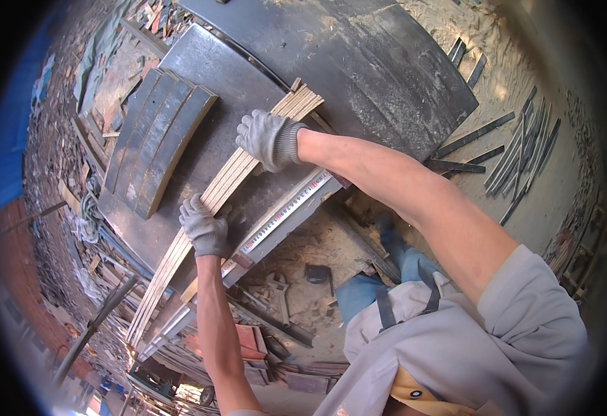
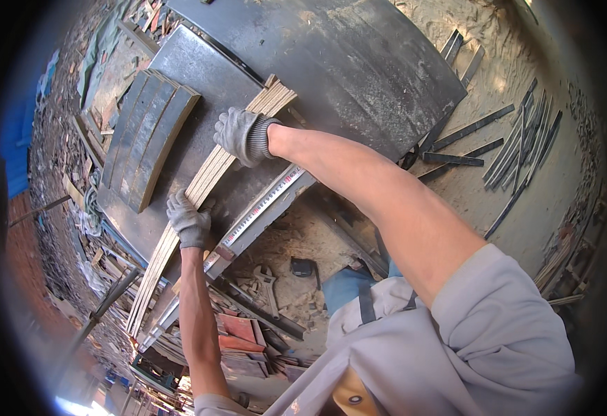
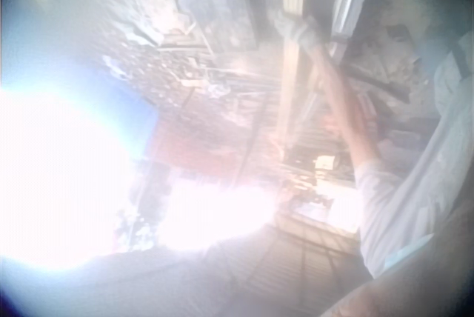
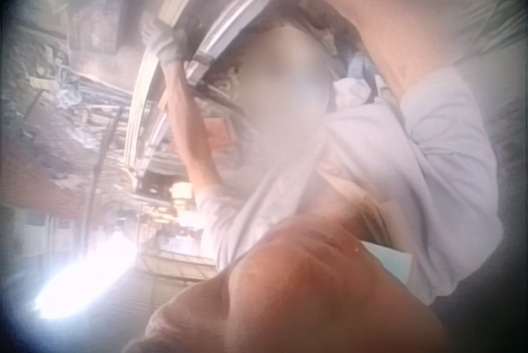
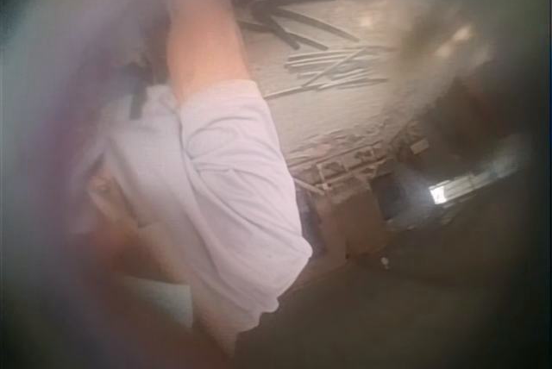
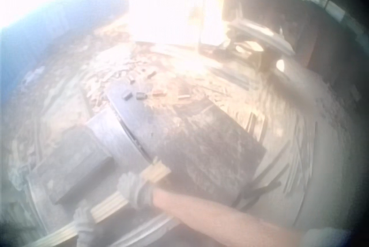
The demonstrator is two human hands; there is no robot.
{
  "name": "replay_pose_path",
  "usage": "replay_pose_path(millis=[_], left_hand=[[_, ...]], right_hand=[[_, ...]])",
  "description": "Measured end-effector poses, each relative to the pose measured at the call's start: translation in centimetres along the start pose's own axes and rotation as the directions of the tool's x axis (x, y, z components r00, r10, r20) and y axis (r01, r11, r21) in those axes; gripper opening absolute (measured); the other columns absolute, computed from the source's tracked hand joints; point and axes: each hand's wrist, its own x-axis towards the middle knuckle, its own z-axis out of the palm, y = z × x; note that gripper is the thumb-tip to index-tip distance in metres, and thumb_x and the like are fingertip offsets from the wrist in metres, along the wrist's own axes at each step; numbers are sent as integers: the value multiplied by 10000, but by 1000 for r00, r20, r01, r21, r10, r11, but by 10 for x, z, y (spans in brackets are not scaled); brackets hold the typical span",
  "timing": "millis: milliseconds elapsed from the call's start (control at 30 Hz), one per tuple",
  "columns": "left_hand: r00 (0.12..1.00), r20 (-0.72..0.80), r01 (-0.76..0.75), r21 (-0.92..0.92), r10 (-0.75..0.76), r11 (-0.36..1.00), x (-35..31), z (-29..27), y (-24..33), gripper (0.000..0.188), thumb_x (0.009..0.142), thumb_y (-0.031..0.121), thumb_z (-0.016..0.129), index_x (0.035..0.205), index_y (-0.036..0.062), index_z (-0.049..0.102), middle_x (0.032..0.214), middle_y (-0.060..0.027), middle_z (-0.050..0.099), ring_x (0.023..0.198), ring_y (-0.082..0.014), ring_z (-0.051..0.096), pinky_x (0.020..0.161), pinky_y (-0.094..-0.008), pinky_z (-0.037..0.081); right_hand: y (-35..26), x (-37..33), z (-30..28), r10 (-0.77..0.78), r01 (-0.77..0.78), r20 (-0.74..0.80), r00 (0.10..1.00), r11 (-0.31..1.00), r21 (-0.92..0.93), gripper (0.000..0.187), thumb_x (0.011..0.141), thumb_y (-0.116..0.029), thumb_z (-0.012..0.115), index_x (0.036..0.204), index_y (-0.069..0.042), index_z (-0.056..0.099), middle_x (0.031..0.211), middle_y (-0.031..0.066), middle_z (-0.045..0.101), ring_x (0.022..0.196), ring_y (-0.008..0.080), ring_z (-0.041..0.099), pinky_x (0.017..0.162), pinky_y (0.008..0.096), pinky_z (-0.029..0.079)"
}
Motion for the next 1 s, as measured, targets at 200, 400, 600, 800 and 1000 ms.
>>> replay_pose_path(millis=[200, 400, 600, 800, 1000], left_hand=[[997, 70, 45, -15, -44, 999, -3, 0, -2, 901, 674, 539, 956, 1325, 84, 529, 1226, -150, 622, 1174, -375, 595, 999, -504, 474], [997, 59, 43, -3, -43, 999, 7, 2, -9, 910, 672, 576, 950, 1311, 75, 539, 1231, -160, 627, 1190, -376, 595, 1015, -502, 476], [991, 105, 82, 43, -86, 996, 24, 2, -21, 914, 673, 597, 943, 1294, 61, 540, 1246, -177, 639, 1187, -384, 605, 1013, -512, 482], [998, 46, 36, 24, -37, 999, 37, 3, -29, 896, 676, 584, 948, 1274, 56, 540, 1233, -180, 639, 1167, -392, 608, 1006, -519, 486], [993, 88, 75, 28, -77, 997, 44, 0, -36, 895, 675, 562, 954, 1285, 56, 539, 1261, -184, 631, 1177, -397, 605, 1019, -521, 488]], right_hand=[[-5, -1, 1, 1, -1, 19, 1000, 1000, 5, 542, 874, -484, 760, 1179, -39, 705, 1146, 132, 703, 1109, 270, 654, 931, 424, 484], [-2, 9, -3, 38, -37, 25, 999, 999, -30, 646, 845, -579, 783, 1212, -52, 710, 1163, 105, 691, 1149, 257, 622, 972, 410, 472], [4, 26, -10, 31, -31, 47, 998, 1000, -5, 658, 846, -579, 786, 1229, -51, 704, 1178, 105, 687, 1161, 254, 619, 983, 407, 467], [11, 39, -15, 64, -63, 36, 997, 998, -17, 634, 832, -558, 796, 1210, -56, 705, 1160, 97, 686, 1158, 249, 621, 967, 402, 475], [10, 46, -21, 58, -58, 32, 998, 998, -10, 618, 833, -537, 796, 1203, -51, 705, 1152, 101, 688, 1141, 248, 631, 938, 406, 488]])
